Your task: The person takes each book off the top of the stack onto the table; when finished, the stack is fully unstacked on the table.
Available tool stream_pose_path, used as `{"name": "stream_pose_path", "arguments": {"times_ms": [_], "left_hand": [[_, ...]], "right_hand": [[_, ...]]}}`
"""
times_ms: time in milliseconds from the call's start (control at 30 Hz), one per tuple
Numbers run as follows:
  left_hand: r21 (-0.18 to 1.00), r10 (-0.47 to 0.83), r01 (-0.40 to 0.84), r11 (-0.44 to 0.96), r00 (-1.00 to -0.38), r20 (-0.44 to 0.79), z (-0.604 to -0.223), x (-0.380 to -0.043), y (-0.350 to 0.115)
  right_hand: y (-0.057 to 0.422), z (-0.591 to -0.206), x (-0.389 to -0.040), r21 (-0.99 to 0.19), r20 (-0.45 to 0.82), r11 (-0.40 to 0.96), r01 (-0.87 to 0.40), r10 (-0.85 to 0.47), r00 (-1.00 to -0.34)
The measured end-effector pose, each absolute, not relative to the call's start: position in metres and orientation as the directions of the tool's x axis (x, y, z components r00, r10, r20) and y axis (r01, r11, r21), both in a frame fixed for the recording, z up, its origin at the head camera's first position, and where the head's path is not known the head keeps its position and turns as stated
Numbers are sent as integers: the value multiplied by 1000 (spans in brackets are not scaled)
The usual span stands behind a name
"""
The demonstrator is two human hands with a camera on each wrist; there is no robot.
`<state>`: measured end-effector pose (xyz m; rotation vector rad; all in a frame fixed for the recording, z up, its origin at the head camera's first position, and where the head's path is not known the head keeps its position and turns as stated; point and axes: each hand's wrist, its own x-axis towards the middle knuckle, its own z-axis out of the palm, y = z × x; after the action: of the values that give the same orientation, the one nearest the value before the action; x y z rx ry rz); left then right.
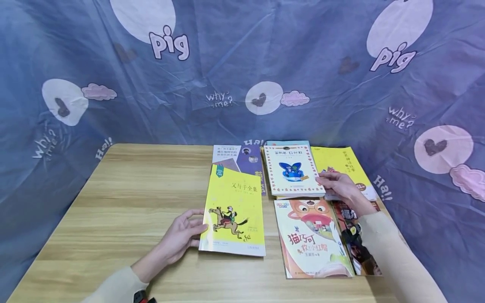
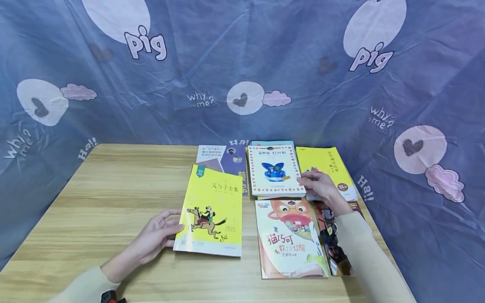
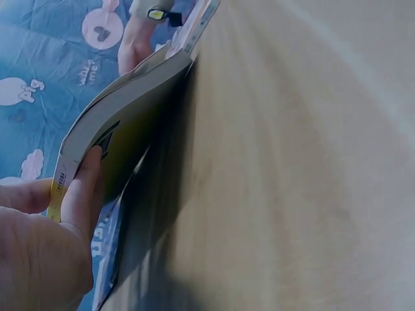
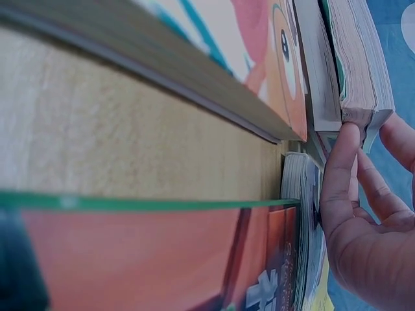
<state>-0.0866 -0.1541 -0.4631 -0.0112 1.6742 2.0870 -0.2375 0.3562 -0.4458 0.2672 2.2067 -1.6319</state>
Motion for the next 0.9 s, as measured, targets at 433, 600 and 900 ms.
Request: {"name": "stream_pose_path", "arguments": {"times_ms": [433, 600, 900], "left_hand": [[897, 431, -417, -147, -843, -322, -467, -64, -153], [880, 461, -458, -126, -812, -356, -471, -59, -150], [868, 487, -483, -116, -789, -374, -474, -47, -139]], "right_hand": [[356, -445, -237, -887, -401, 282, 366, -75, -913], [356, -445, -236, -888, -405, 271, 372, -76, -911], [355, -445, -236, -880, -416, 280, 382, -69, -907]]}}
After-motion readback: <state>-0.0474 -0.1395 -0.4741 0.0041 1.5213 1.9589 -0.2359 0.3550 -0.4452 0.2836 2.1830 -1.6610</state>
